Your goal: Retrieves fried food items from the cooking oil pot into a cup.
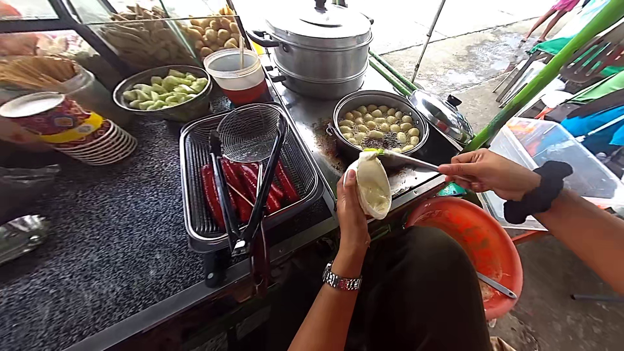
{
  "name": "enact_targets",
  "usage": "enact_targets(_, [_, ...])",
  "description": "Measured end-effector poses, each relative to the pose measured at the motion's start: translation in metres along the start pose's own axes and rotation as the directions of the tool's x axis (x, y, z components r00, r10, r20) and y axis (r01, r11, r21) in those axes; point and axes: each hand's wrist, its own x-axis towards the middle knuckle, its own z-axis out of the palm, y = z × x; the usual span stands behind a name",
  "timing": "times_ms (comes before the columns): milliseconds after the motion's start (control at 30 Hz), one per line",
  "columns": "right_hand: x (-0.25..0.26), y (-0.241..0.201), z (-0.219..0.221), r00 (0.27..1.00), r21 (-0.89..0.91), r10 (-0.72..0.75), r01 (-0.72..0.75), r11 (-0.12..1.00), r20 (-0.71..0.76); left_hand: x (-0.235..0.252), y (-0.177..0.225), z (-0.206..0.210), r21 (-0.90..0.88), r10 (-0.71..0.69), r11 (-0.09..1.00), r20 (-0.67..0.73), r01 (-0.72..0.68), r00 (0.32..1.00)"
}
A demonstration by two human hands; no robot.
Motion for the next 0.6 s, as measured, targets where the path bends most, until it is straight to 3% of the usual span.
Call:
enact_targets(67, [0.017, 0.001, -0.009, 0.988, -0.134, -0.042, 0.023, 0.991, -0.146, -0.001, 0.000, 0.001, -0.019, -0.021, 1.000, -0.007, 0.021, 1.000])
enact_targets(100, [0.027, 0.003, -0.013, 0.959, -0.348, -0.150, 0.060, 0.936, -0.239, -0.001, 0.000, 0.001, -0.023, -0.029, 0.999, -0.011, 0.029, 1.000])
enact_targets(167, [0.039, 0.008, -0.018, 0.866, -0.745, -0.419, 0.085, 0.661, -0.273, -0.002, 0.001, 0.002, -0.037, -0.042, 0.998, -0.010, 0.042, 0.999])
enact_targets(267, [0.052, 0.026, -0.019, 0.651, -0.980, -0.759, 0.167, 0.106, 0.029, -0.004, 0.004, 0.003, -0.050, -0.041, 0.998, -0.011, 0.040, 0.999])
enact_targets(333, [0.059, 0.030, -0.020, 0.538, -0.976, -0.820, 0.190, -0.109, 0.196, -0.004, 0.005, 0.003, -0.055, -0.033, 0.998, -0.004, 0.033, 0.999])
enact_targets(433, [0.063, 0.032, -0.019, 0.484, -0.962, -0.833, 0.190, -0.197, 0.267, -0.005, 0.005, 0.003, -0.058, -0.038, 0.998, -0.002, 0.038, 0.999])
enact_targets(600, [0.062, 0.032, -0.017, 0.487, -0.961, -0.829, 0.175, -0.216, 0.275, -0.006, 0.005, 0.003, -0.075, -0.050, 0.996, -0.007, 0.049, 0.999])
